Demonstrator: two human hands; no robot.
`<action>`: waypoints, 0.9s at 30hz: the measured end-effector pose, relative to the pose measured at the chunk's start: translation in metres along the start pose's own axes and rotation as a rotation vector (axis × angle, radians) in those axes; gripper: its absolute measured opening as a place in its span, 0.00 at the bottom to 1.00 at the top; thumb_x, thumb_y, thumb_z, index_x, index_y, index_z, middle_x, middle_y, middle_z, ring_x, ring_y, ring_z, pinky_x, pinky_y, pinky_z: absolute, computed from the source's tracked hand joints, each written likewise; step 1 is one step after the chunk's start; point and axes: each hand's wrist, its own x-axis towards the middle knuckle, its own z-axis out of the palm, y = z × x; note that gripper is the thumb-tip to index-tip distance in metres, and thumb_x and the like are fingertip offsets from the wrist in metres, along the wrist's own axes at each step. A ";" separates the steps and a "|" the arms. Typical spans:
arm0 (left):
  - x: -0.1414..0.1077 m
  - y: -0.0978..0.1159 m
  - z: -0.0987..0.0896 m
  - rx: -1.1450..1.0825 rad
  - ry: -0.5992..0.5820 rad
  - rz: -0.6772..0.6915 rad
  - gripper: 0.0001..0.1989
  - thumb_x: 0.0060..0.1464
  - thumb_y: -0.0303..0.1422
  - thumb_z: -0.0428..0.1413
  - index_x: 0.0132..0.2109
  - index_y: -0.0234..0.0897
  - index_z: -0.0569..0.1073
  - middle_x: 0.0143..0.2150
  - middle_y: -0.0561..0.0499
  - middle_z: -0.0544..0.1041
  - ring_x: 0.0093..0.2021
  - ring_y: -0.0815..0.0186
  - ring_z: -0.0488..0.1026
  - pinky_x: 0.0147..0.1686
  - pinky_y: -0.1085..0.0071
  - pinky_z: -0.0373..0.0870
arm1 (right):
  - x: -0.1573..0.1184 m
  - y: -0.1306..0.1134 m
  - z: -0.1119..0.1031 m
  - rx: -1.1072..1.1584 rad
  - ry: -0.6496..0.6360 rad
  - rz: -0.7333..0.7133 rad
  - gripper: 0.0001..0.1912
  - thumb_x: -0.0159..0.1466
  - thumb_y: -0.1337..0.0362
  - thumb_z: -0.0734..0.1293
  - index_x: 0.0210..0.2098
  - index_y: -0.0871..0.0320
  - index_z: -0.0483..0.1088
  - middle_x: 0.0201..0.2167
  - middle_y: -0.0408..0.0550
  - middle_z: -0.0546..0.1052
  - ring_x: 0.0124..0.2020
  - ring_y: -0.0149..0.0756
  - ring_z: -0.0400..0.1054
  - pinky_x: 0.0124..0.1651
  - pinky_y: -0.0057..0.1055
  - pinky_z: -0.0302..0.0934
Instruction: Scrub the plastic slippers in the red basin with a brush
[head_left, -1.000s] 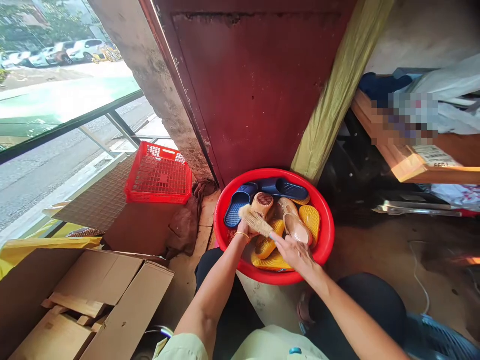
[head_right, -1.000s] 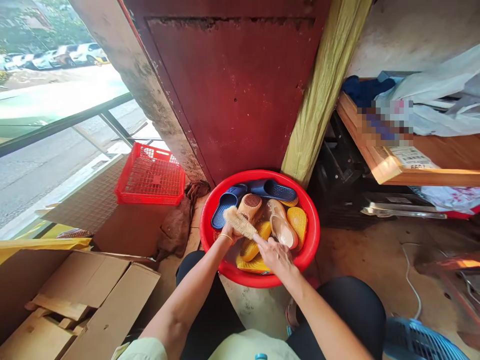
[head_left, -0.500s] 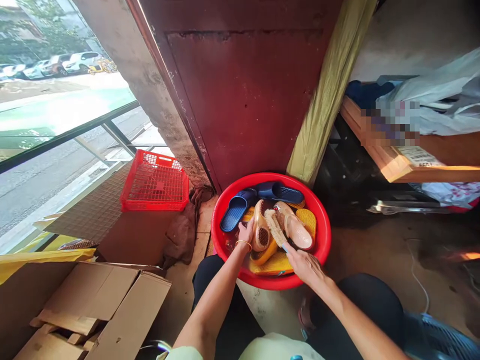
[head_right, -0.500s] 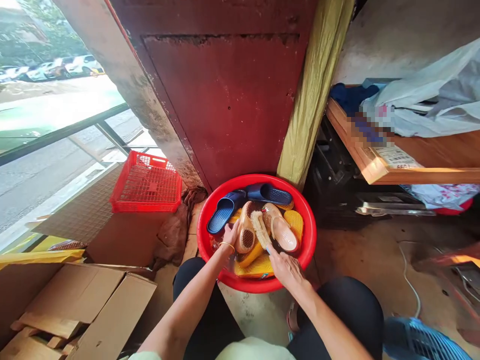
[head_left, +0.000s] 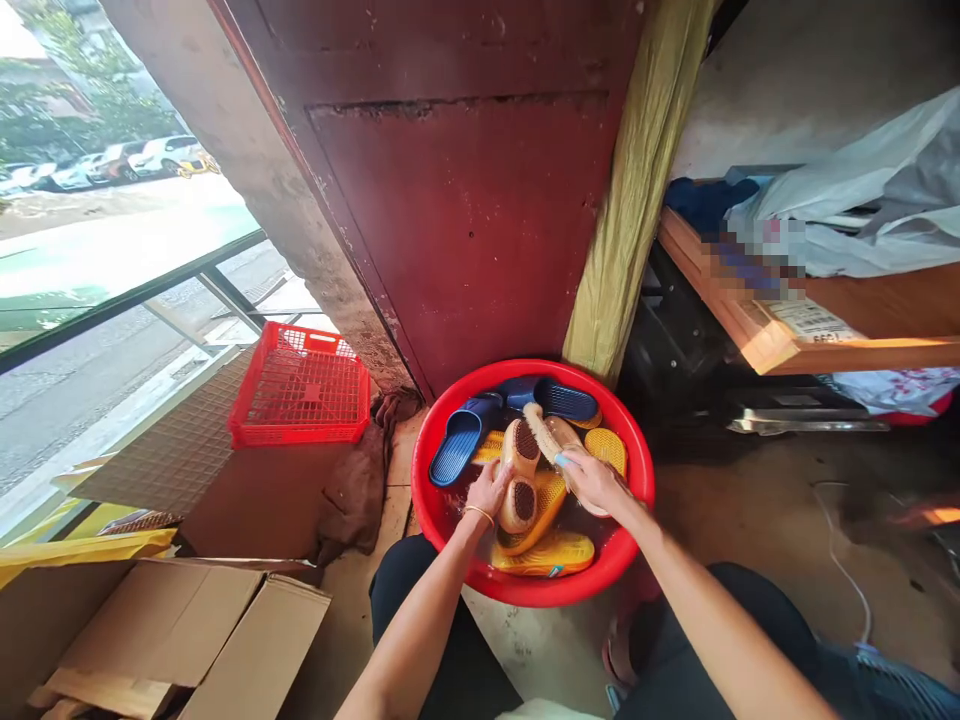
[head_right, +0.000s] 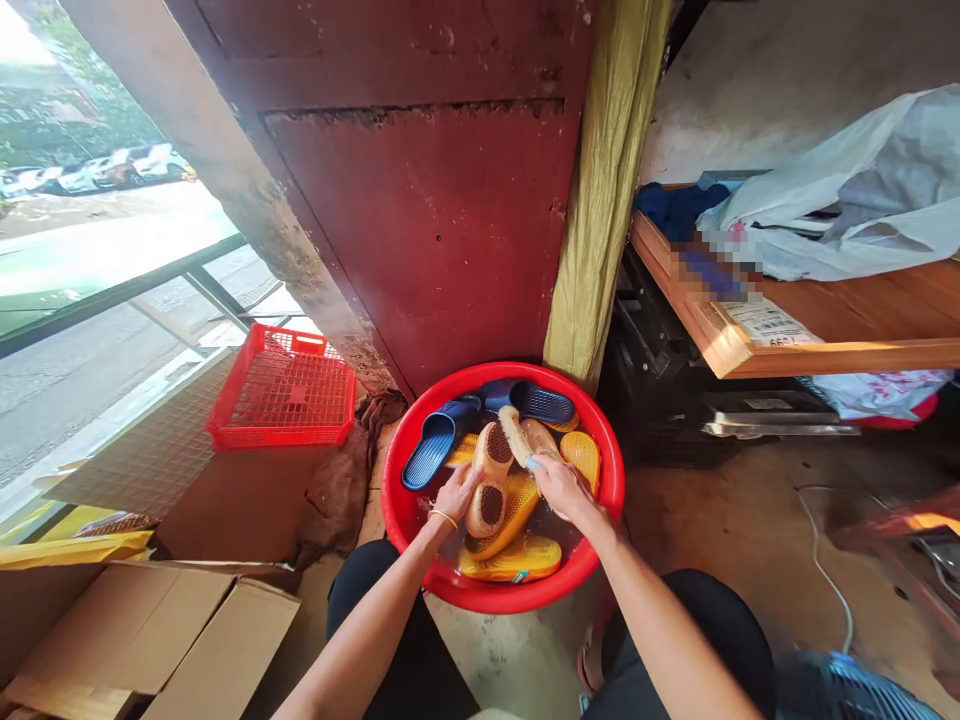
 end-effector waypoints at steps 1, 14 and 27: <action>0.001 0.002 -0.003 0.066 0.064 0.040 0.23 0.43 0.42 0.70 0.47 0.43 0.76 0.52 0.39 0.78 0.72 0.40 0.55 0.67 0.51 0.53 | -0.002 0.010 -0.006 0.024 -0.004 -0.009 0.21 0.71 0.60 0.58 0.58 0.50 0.74 0.55 0.47 0.79 0.54 0.40 0.74 0.54 0.31 0.68; 0.019 0.004 0.124 0.493 -0.127 0.385 0.42 0.41 0.28 0.64 0.66 0.33 0.63 0.69 0.29 0.59 0.74 0.32 0.36 0.67 0.39 0.20 | -0.025 0.053 -0.026 -0.320 -0.189 0.119 0.23 0.72 0.60 0.55 0.62 0.51 0.70 0.34 0.54 0.84 0.36 0.44 0.80 0.36 0.32 0.68; 0.032 -0.012 0.105 0.684 -0.177 0.498 0.40 0.48 0.30 0.58 0.69 0.35 0.60 0.67 0.34 0.66 0.72 0.41 0.51 0.70 0.47 0.24 | -0.011 0.054 0.003 -0.315 -0.199 0.014 0.23 0.70 0.65 0.54 0.58 0.55 0.72 0.34 0.56 0.83 0.38 0.46 0.79 0.38 0.35 0.68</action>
